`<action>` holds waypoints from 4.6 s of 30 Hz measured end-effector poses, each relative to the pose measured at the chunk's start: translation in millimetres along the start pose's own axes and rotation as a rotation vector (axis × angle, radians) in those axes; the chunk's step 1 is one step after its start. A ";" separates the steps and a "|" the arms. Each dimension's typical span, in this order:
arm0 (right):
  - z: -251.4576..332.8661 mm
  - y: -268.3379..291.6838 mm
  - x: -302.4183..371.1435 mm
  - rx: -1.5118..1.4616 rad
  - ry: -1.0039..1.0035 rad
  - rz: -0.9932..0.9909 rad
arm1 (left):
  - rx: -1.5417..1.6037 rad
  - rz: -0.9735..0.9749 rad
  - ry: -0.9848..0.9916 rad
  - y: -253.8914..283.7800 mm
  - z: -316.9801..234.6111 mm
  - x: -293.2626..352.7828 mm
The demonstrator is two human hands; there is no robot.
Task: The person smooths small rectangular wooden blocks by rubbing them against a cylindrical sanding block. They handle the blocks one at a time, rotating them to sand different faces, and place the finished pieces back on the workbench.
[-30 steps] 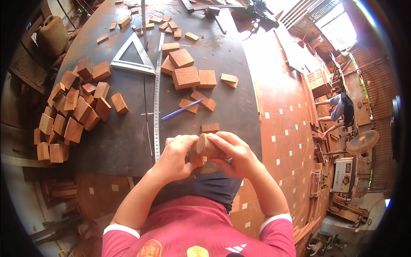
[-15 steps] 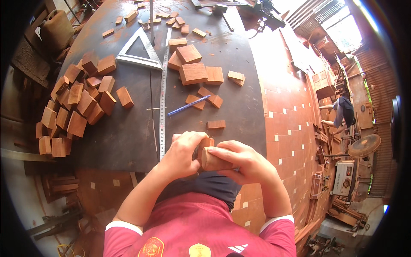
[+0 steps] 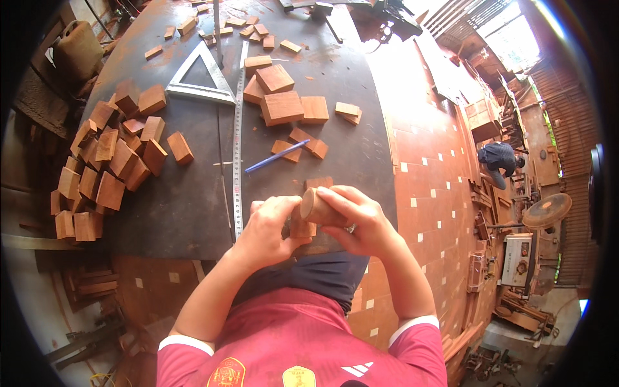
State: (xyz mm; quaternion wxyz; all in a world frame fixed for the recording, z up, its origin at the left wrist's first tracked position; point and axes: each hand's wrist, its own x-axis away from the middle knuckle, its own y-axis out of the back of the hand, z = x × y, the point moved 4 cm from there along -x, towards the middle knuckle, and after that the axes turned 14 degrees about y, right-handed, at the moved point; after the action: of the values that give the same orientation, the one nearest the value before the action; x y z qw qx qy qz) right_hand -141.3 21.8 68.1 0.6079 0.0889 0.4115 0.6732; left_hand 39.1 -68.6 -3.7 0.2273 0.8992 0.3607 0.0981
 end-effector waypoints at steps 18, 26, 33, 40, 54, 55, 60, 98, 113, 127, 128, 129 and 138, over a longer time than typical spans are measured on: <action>2.9 -8.9 21.4 -0.068 0.124 0.014 | -0.073 -0.009 -0.042 -3.7 0.4 -0.4; 21.2 -21.0 49.8 -0.043 0.071 -0.018 | -0.079 -0.064 -0.060 -5.9 7.4 1.3; 18.3 -4.3 80.8 0.151 -0.134 -0.480 | -0.068 -0.194 -0.183 2.2 -12.3 6.2; 19.0 -36.1 78.9 0.157 -0.151 -0.432 | 0.003 -0.164 -0.130 6.6 -8.0 33.2; 30.5 -64.9 58.7 0.079 -0.008 -0.343 | -0.145 -0.433 -0.095 -14.6 -3.5 55.4; 30.0 -62.8 59.1 0.080 0.011 -0.319 | -0.142 -0.433 -0.109 -15.0 -3.9 55.4; 18.0 -42.7 45.9 0.193 -0.038 -0.362 | -0.165 -0.485 -0.091 -19.9 -2.4 54.1; 31.5 -61.4 53.0 0.099 0.089 -0.332 | -0.167 -0.462 -0.156 -20.7 -3.5 48.5; 31.5 -74.5 62.8 0.048 0.042 -0.447 | -0.149 -0.445 -0.144 -22.5 -0.1 49.8; 25.1 -71.4 67.7 0.038 0.029 -0.496 | -0.122 -0.425 -0.080 -20.8 1.0 48.4; 34.3 -78.9 68.0 -0.026 0.060 -0.441 | -0.122 -0.414 -0.068 -21.3 2.3 49.4; 38.0 -78.5 65.3 -0.018 0.047 -0.407 | -0.110 -0.419 -0.077 -20.9 1.7 48.8; 38.1 -82.3 68.3 -0.003 0.063 -0.433 | -0.073 -0.407 -0.089 -18.1 -0.5 49.0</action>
State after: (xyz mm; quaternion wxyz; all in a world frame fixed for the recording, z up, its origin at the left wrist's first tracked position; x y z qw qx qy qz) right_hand -73.1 93.2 12.2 0.7252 -0.0234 0.4388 0.5300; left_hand 63.3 -23.0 -11.3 0.2908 0.8024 0.5206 0.0233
